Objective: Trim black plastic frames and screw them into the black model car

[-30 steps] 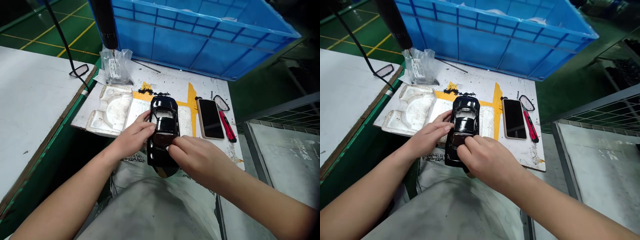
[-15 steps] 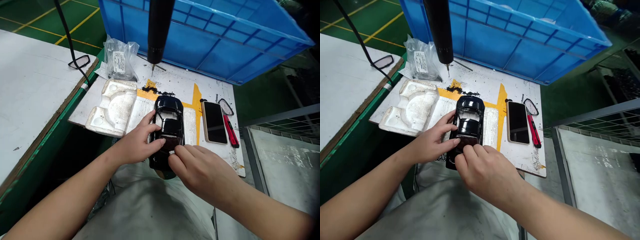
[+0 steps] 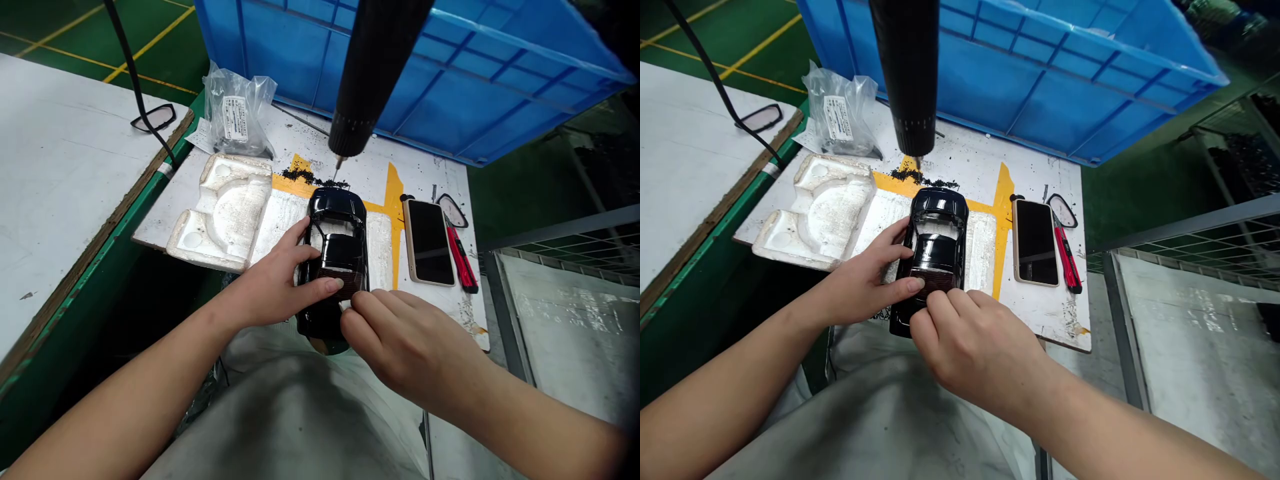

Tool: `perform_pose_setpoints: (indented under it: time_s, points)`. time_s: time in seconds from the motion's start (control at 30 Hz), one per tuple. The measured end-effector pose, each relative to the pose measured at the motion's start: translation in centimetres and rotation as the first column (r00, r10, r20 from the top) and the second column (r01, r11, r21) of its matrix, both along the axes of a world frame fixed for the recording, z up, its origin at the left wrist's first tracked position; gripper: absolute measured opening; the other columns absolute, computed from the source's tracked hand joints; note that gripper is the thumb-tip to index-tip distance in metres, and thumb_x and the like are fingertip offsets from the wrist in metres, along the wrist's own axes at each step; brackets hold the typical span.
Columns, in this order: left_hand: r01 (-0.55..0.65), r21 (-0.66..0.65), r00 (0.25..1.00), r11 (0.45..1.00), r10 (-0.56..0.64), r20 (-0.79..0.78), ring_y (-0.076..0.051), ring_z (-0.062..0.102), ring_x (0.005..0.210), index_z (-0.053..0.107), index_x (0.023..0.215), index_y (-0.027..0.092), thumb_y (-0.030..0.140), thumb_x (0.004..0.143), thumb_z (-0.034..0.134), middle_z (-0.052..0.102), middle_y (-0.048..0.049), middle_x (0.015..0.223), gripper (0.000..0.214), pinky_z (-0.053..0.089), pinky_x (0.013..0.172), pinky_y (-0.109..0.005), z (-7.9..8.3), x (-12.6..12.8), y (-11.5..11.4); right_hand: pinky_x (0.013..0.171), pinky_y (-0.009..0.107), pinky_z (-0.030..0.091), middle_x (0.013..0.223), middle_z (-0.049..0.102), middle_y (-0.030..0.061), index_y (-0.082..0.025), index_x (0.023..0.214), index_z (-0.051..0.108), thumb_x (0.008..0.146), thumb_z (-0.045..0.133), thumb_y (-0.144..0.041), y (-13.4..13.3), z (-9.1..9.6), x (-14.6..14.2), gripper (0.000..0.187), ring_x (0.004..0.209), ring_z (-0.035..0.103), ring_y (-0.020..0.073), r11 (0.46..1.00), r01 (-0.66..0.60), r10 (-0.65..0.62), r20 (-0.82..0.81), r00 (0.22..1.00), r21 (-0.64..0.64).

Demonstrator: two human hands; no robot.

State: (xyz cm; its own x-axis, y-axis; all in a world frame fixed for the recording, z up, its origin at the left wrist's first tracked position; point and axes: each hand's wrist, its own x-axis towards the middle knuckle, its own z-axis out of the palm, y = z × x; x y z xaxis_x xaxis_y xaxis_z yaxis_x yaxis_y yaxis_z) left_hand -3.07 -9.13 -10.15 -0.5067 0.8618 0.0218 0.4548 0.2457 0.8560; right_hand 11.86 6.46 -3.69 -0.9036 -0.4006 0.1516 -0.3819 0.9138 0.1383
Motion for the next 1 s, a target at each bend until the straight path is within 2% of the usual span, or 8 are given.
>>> perform_pose_setpoints:
  time_s: [0.17, 0.4, 0.67, 1.0]
  points:
    - [0.003, 0.02, 1.0, 1.0, -0.003, 0.007, -0.028, 0.027, 0.156, 0.063, 0.115, 0.023, 0.05, 0.096, 0.06, 0.023, -0.0082, 0.169, 0.033, 0.031, 0.128, -0.044, 0.11, 0.12, -0.08, 0.056, 0.032, 0.027, 0.067, 0.05, 0.0003, -0.021, 0.076, 0.047, 0.088, 0.046, -0.002, 0.17, -0.37, -0.06, 0.022, 0.057, 0.042, 0.0171, 1.0, 0.0, 0.0, 0.021, 1.0, -0.01]
    - [0.022, -0.075, 0.997, 0.997, -0.016, 0.076, -0.027, 0.024, 0.157, 0.063, 0.119, 0.02, 0.055, 0.094, 0.061, 0.015, -0.009, 0.171, 0.043, 0.029, 0.128, -0.041, 0.83, -0.08, 0.05, 0.054, 0.032, 0.029, 0.066, 0.049, 0.0002, -0.021, 0.076, 0.045, 0.091, 0.046, -0.007, 0.08, -0.29, 0.32, 0.021, 0.055, 0.043, 0.0174, 1.0, -0.007, 0.007, -0.026, 1.0, -0.007]
    - [0.019, -0.068, 0.997, 0.998, -0.014, 0.074, -0.025, 0.022, 0.158, 0.062, 0.118, 0.019, 0.052, 0.094, 0.061, 0.015, -0.0108, 0.171, 0.042, 0.027, 0.129, -0.041, 0.48, -0.05, 0.04, 0.054, 0.032, 0.028, 0.066, 0.049, -0.0002, -0.021, 0.077, 0.044, 0.089, 0.049, -0.005, 0.25, -0.89, -0.08, 0.021, 0.055, 0.044, 0.0176, 1.0, -0.011, 0.011, -0.017, 1.0, 0.0]
    - [0.018, -0.047, 0.998, 0.999, -0.015, 0.069, -0.025, 0.024, 0.157, 0.062, 0.118, 0.018, 0.051, 0.093, 0.062, 0.016, -0.0109, 0.171, 0.041, 0.024, 0.13, -0.041, 0.26, -0.06, -0.02, 0.054, 0.032, 0.026, 0.066, 0.048, -0.0001, -0.021, 0.076, 0.045, 0.09, 0.049, -0.008, -0.01, -0.62, 0.49, 0.02, 0.054, 0.041, 0.0181, 1.0, 0.01, -0.01, -0.04, 0.999, -0.006]
